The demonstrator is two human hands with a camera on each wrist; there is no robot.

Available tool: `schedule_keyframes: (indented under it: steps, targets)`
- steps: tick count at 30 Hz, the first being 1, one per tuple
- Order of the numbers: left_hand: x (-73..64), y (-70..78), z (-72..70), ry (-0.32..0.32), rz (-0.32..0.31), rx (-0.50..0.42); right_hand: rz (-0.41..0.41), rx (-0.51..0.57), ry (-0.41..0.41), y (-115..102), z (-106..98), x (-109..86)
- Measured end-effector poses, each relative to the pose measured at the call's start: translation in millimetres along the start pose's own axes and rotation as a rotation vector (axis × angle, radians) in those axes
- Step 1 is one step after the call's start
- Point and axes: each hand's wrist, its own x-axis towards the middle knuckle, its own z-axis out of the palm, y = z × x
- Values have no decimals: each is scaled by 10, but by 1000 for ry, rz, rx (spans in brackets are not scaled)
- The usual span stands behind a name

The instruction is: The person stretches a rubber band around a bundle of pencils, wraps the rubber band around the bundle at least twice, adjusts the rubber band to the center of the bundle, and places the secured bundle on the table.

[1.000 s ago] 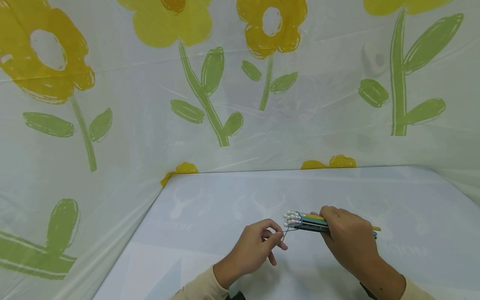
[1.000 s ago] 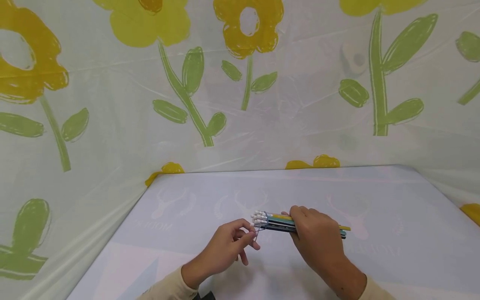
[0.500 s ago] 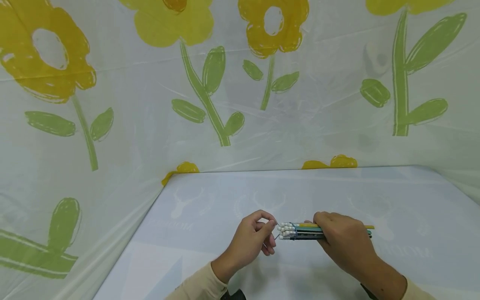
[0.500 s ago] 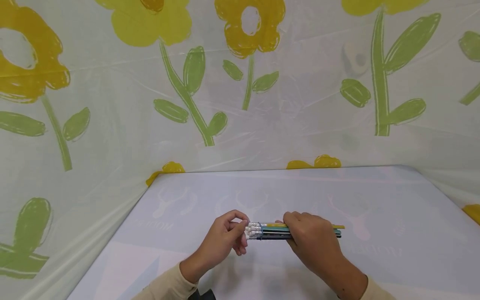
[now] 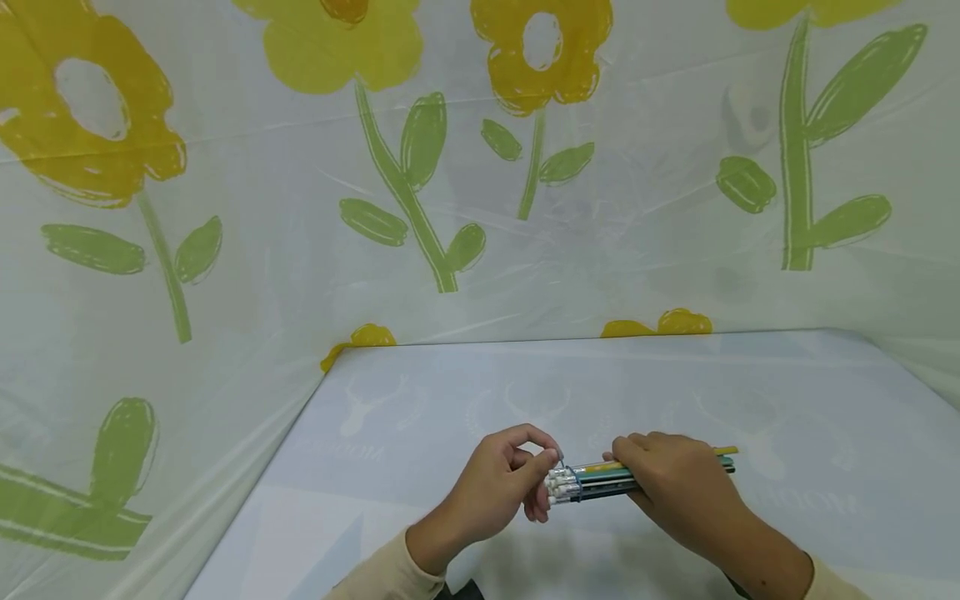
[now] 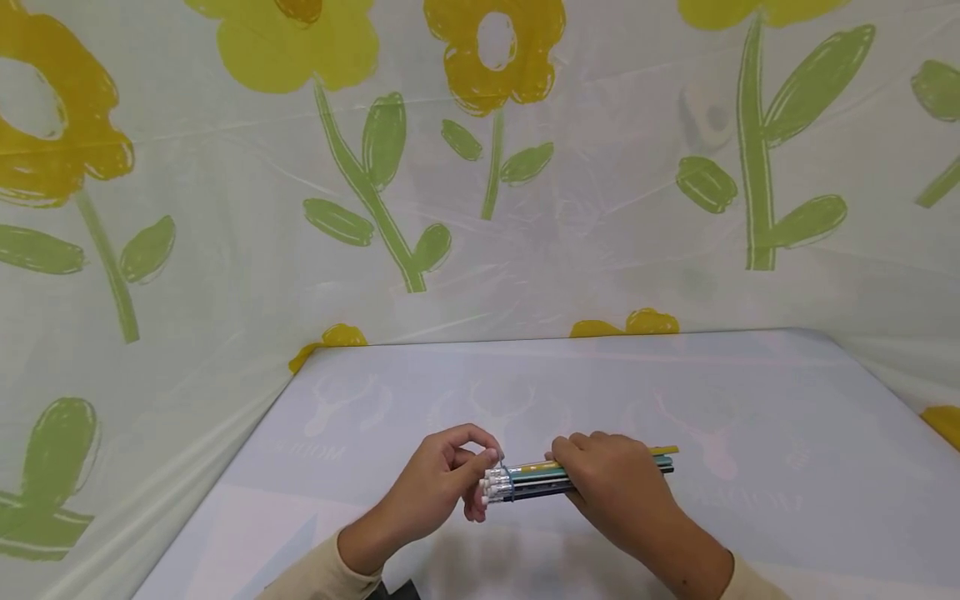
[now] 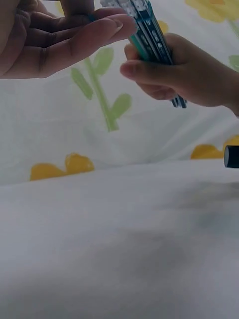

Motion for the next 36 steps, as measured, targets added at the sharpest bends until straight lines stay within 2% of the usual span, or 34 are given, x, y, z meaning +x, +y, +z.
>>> schedule_keyframes:
  steps: [2, 7, 11, 13, 20, 28, 36]
  targets:
    - [-7, 16, -1, -10, -9, -8, 3, -12, -9, -7, 4, -4]
    - [-8, 35, -6, -12, -21, -19, 70, -65, -115, -43, -5, -11]
    - [-2, 36, 0, 16, -8, -3, 99, -72, -124, -53, -6, -21]
    - [-6, 34, 9, 37, -1, 13, 112, -78, -133, -60, -10, -21]
    - [-25, 29, 35, 78, 4, 84, 165, -142, -253, -106, -31, -8]
    - [-37, 1, 64, 94, -20, 208, 167, -185, -256, -141, -41, -36]
    - [-57, 2, 93, 103, -37, 260, 251, -213, -396, -196, -62, -3]
